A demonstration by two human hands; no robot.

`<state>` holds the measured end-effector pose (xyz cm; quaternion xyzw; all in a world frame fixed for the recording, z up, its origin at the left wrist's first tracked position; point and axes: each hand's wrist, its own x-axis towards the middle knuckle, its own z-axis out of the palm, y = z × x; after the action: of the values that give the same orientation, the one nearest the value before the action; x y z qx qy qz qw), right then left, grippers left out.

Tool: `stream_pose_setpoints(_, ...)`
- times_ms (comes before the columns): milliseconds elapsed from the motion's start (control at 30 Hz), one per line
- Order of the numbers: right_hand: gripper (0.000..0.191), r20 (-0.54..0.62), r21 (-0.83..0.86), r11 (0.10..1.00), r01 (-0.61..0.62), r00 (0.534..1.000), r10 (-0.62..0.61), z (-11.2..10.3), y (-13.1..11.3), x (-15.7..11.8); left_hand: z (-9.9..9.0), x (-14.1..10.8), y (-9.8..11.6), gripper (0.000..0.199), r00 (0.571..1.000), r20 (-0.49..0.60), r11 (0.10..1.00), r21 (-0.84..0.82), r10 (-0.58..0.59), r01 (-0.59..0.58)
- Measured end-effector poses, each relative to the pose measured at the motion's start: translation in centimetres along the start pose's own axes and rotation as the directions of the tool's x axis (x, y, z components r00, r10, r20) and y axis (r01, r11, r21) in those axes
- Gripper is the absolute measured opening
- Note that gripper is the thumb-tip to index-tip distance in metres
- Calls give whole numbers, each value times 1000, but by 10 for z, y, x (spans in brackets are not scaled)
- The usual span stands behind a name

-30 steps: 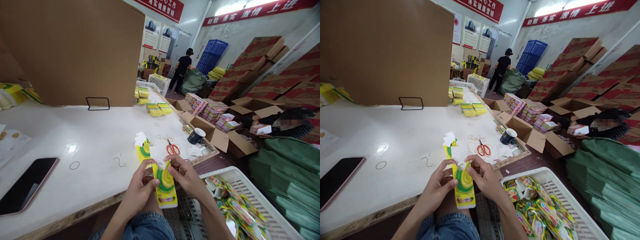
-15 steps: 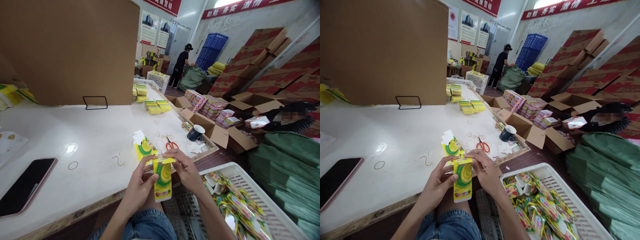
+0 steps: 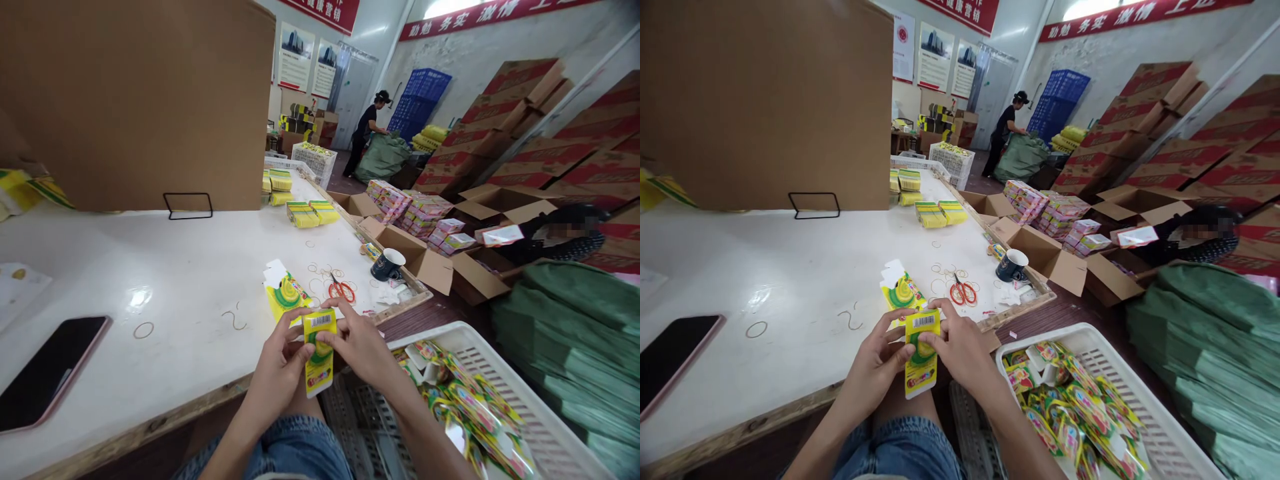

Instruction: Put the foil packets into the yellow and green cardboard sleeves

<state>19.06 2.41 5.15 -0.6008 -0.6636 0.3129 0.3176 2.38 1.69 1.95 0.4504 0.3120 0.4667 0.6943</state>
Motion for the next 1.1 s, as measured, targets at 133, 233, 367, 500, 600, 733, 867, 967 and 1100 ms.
stream_pose_setpoints(133, 31, 11, 70, 997, 42, 999, -43, -1, 3, -1, -2, 1, 3, 44, 999, 3, 997, -66, -39, 39)
stream_pose_setpoints(233, 26, -102, 194, 976, 103, 991, -85, 2, 7, 0, 0, 1, 3, 44, 999, 15, 995, -91, -45, 46)
stream_pose_setpoints(367, 28, -92, 396, 917, 48, 996, -12, 7, 9, -5, 11, 2, -2, 42, 998, 53, 989, -141, -44, 51)
stream_pose_setpoints(500, 25, -276, 114, 993, 27, 961, 6, -33, 22, -28, 12, 7, -9, 38, 997, 65, 999, 16, 34, -35)
stream_pose_setpoints(600, 24, -531, -339, 938, -76, 838, -124, -83, 39, -45, -5, 15, -15, 37, 969, -110, 887, 436, 220, -152)
stream_pose_setpoints(733, 27, -491, -427, 902, -62, 854, -174, -83, 54, -28, -28, 24, -31, 51, 933, -147, 701, 700, 329, -137)
stream_pose_setpoints(867, 31, -377, -82, 996, -18, 926, -14, -4, 54, 30, -31, 25, -42, 53, 953, -24, 687, 698, 303, -201)
stream_pose_setpoints(967, 23, -328, 15, 1000, 4, 945, 2, 39, 52, 59, -30, 23, -41, 52, 953, -20, 694, 690, 303, -206)
stream_pose_setpoints(1100, 24, -333, 169, 986, 3, 941, 54, 40, 51, 56, -28, 19, -33, 46, 939, -105, 748, 636, 326, -189)
